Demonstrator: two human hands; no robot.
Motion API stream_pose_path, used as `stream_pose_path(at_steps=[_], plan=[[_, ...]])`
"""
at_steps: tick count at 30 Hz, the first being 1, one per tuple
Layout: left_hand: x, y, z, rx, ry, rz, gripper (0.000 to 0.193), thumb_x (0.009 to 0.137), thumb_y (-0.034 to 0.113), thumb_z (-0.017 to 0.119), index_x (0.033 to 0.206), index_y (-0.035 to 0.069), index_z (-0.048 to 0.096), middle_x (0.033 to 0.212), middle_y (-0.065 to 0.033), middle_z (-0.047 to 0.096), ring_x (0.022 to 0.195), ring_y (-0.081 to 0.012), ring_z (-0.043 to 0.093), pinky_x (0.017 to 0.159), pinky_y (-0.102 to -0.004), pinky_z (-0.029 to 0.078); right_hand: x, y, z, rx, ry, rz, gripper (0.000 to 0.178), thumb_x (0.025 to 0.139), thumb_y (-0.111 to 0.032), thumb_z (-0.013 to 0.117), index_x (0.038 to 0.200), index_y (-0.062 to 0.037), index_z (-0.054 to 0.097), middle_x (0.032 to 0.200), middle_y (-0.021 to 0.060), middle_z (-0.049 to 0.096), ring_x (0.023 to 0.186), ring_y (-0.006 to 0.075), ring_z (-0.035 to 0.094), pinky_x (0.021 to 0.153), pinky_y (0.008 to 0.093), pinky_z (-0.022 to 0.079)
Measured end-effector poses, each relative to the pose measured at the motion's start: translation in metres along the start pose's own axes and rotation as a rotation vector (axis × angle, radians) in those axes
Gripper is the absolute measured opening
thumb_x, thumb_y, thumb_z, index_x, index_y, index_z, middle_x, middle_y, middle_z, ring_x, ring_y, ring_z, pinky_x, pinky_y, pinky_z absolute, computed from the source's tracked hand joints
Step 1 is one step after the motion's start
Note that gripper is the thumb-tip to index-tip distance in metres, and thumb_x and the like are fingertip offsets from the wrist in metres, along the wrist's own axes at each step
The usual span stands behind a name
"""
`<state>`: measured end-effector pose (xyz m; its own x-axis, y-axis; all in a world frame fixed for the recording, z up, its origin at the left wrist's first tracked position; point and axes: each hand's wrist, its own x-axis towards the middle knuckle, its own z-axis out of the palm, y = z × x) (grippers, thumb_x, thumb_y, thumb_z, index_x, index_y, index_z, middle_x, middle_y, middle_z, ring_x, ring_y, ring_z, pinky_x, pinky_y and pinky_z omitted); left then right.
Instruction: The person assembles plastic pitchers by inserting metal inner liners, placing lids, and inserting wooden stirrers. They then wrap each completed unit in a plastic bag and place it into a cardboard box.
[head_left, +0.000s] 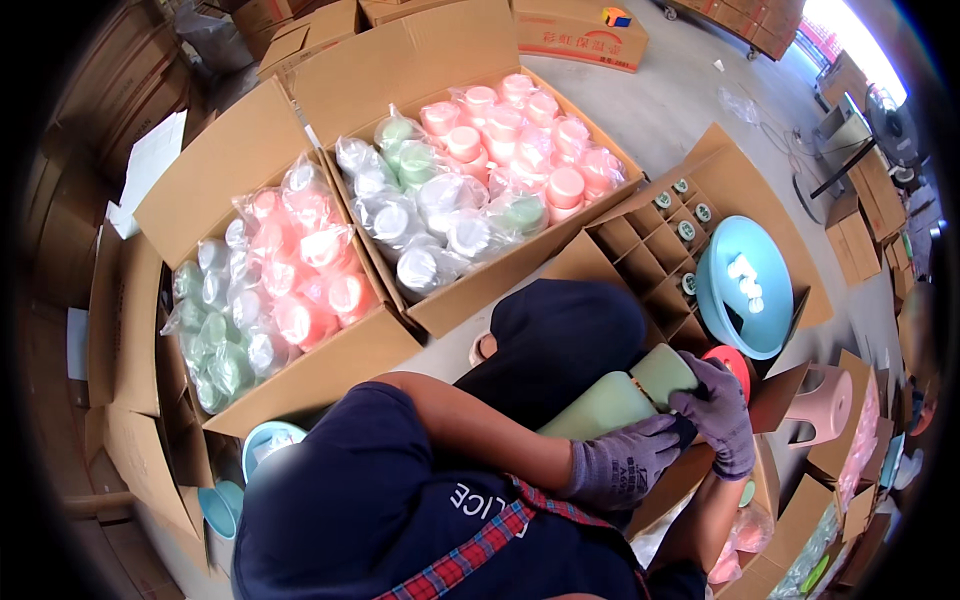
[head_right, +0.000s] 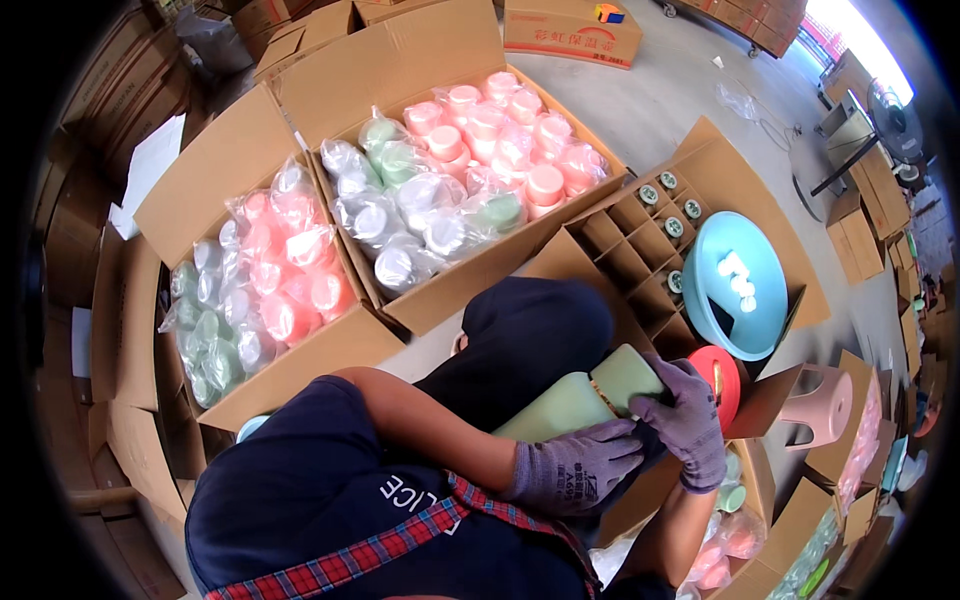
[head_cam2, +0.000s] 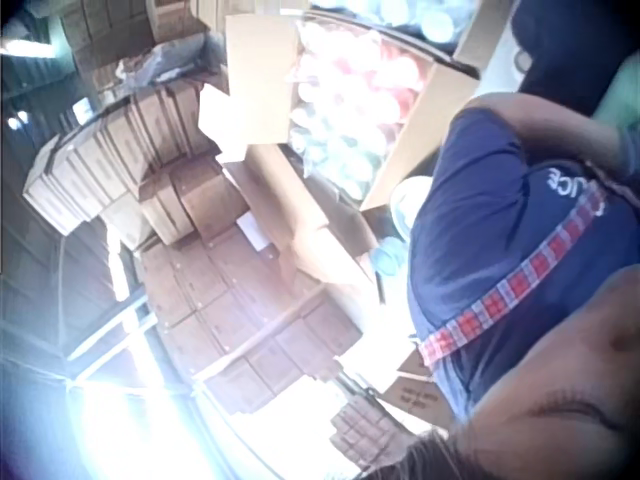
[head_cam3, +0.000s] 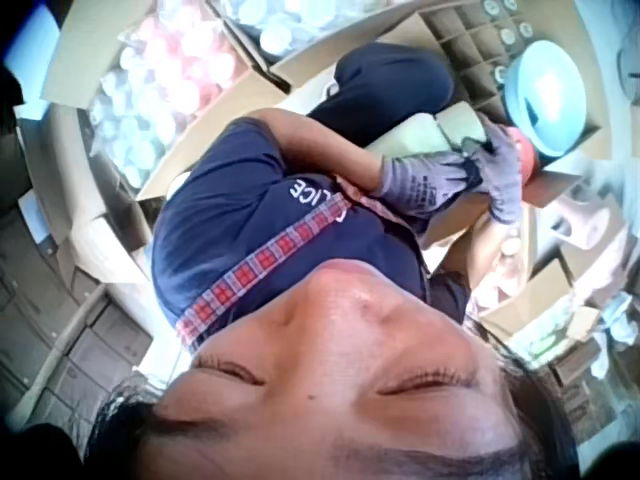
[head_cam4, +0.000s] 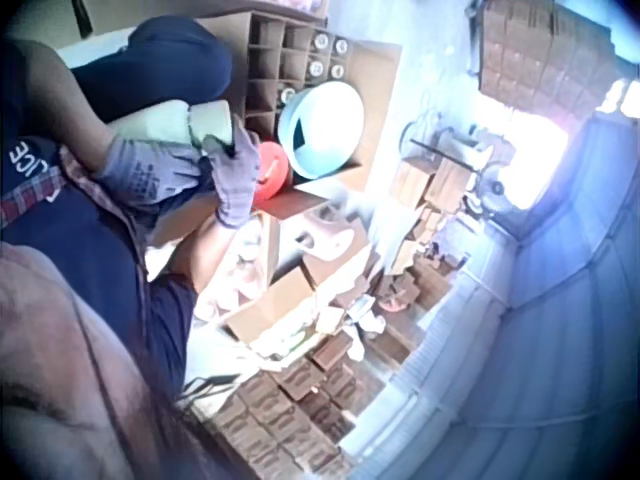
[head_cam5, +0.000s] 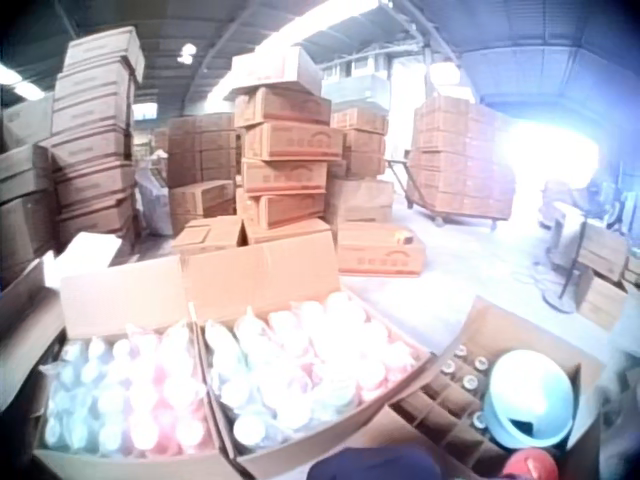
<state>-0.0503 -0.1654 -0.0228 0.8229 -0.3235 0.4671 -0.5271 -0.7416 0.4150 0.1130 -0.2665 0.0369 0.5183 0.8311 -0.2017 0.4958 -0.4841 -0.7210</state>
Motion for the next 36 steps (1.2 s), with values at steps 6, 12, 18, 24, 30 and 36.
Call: stream_pose_path(at_steps=[6, 12, 18, 24, 30, 36], plan=[[0.013, -0.025, 0.001, -0.307, 0.059, 0.216, 0.037, 0.068, 0.028, 0.064, 0.090, -0.001, 0.071, 0.104, -0.0173, 0.062, 0.106, -0.0352, 0.058, 0.107, -0.0540, 0.038, 0.009, 0.042, -0.008, -0.072, 0.099, -0.153, 0.074, 0.077, -0.059, 0.077, 0.120, 0.0009, 0.066, 0.099, 0.0123, 0.060, 0.093, 0.0224, 0.058, 0.085, 0.0356, 0.047], [-0.006, -0.139, -0.023, -0.168, 0.402, 0.019, 0.015, 0.084, 0.018, 0.064, 0.094, 0.006, 0.066, 0.110, -0.0155, 0.066, 0.109, -0.0377, 0.062, 0.100, -0.0509, 0.048, 0.007, 0.039, 0.042, 0.614, 0.418, 0.117, 0.062, 0.072, -0.034, 0.074, 0.118, 0.0066, 0.063, 0.126, 0.0223, 0.062, 0.113, 0.0306, 0.061, 0.100, 0.0412, 0.046], [-0.071, -0.455, -0.046, 0.559, 0.484, -0.892, 0.073, 0.079, 0.035, 0.075, 0.141, 0.009, 0.047, 0.136, -0.0250, 0.051, 0.119, -0.0413, 0.053, 0.099, -0.0508, 0.044, 0.028, 0.041, 0.042, 0.345, 0.598, 0.116, 0.053, 0.062, -0.018, 0.070, 0.109, 0.0054, 0.067, 0.113, 0.0227, 0.068, 0.105, 0.0339, 0.064, 0.095, 0.0414, 0.050], [-0.043, -0.595, -0.057, 0.780, -0.318, -1.058, 0.057, 0.085, 0.033, 0.070, 0.137, 0.019, 0.051, 0.127, -0.0165, 0.058, 0.108, -0.0342, 0.062, 0.091, -0.0490, 0.050, 0.022, 0.056, 0.044, 0.514, 0.637, 0.089, 0.056, 0.074, -0.034, 0.070, 0.112, 0.0063, 0.066, 0.117, 0.0219, 0.065, 0.109, 0.0331, 0.062, 0.096, 0.0411, 0.048], [0.067, -0.504, -0.159, -0.065, 0.721, -0.771, 0.019, 0.095, 0.019, 0.061, 0.089, 0.002, 0.065, 0.077, -0.0043, 0.064, 0.072, -0.0129, 0.058, 0.068, -0.0296, 0.051, 0.001, 0.066, 0.023, 0.639, 0.628, 0.106, 0.088, 0.093, -0.069, 0.048, 0.134, 0.0095, 0.053, 0.126, 0.0197, 0.061, 0.119, 0.0281, 0.059, 0.103, 0.0402, 0.045], [0.133, -0.196, -0.148, -0.733, -0.086, -0.358, 0.034, 0.094, 0.012, 0.066, 0.126, 0.001, 0.063, 0.114, -0.0095, 0.066, 0.104, -0.0141, 0.064, 0.089, -0.0291, 0.051, 0.085, 0.024, -0.028, 0.549, 0.452, -0.113, 0.085, 0.073, -0.011, 0.081, 0.147, -0.0020, 0.040, 0.128, 0.0122, 0.059, 0.101, 0.0171, 0.059, 0.092, 0.0332, 0.049]])
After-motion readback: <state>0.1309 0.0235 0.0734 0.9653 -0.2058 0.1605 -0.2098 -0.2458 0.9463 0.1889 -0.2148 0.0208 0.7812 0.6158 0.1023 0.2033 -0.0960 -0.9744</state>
